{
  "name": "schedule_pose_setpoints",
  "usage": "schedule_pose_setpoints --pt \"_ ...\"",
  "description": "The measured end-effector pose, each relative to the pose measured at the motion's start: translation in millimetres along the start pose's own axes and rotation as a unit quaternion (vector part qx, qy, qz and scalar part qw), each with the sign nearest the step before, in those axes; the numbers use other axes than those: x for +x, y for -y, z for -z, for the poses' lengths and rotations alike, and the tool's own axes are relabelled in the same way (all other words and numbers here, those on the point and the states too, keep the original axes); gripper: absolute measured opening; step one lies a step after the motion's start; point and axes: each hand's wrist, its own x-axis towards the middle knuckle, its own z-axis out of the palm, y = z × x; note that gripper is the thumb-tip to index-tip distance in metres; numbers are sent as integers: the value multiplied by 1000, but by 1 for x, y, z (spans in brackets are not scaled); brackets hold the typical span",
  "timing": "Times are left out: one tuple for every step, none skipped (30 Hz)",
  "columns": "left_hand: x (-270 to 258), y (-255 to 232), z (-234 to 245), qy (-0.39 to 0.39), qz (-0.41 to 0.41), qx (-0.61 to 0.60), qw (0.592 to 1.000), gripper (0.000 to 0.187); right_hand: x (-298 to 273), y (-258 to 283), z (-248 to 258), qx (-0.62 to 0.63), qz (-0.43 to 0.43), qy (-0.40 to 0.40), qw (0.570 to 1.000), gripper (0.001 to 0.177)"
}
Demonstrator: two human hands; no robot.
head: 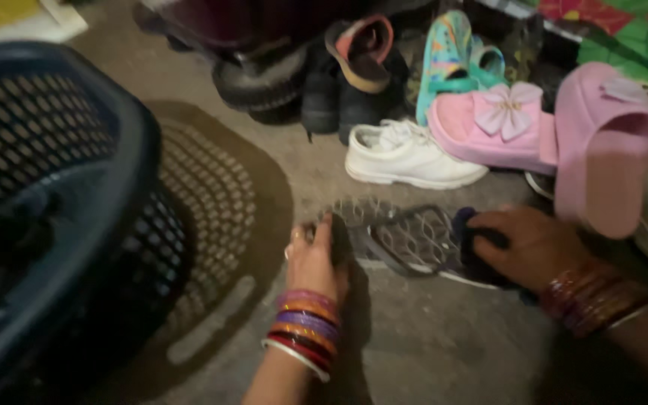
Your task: The person wipes several pairs of shoes on the floor with a dark cloth. They clean a pair of patterned flip-flops, pink slides, and white sneakers, handling each item individually and wiping the surfaces before placing them back down.
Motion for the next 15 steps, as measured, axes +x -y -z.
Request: schedule_pose_setpoints --pt "-3 -2 -4 41 6 39 998 90 -5 2 1 -8 -10 54 998 43" --pt "0 -4 -5 77 10 79 994 88 -11 3 2 -30 36 58 997 43" --pt "3 -9 -6 114 13 118 986 88 -20 5 3 -51 82 63 993 44" --pt "7 -14 -7 134 21 125 983 91 -26 6 3 -69 129 68 987 44" --pt "12 -18 -7 154 29 133 979 95 -28 8 3 -72 137 70 985 43" --pt "13 -20 -7 178 37 141 973 99 -32 11 1 -74 143 74 984 43" --pt "12 -20 -8 173 21 141 975 98 -36 13 1 -75 149 78 983 42" --pt "16 -19 -9 163 3 141 976 96 -36 12 2 -39 161 57 985 42" --pt "19 -18 -12 153 -15 141 978 95 -36 10 4 -3 171 35 985 42" --pt "22 -15 -16 142 -35 137 980 91 -32 9 5 32 184 9 982 42" --pt "20 -11 -21 131 -55 134 981 88 -31 6 7 48 171 -36 983 39" --pt "21 -9 -28 117 -74 128 982 85 -31 0 12 62 161 -80 982 36" --pt "25 -10 -37 95 -84 109 986 81 -26 -5 14 75 149 -123 978 33" --pt "22 -11 -42 81 -90 92 988 78 -22 -8 15 85 113 -137 980 32" --pt "19 -12 -44 67 -96 74 990 74 -16 -10 17 95 77 -152 981 32"
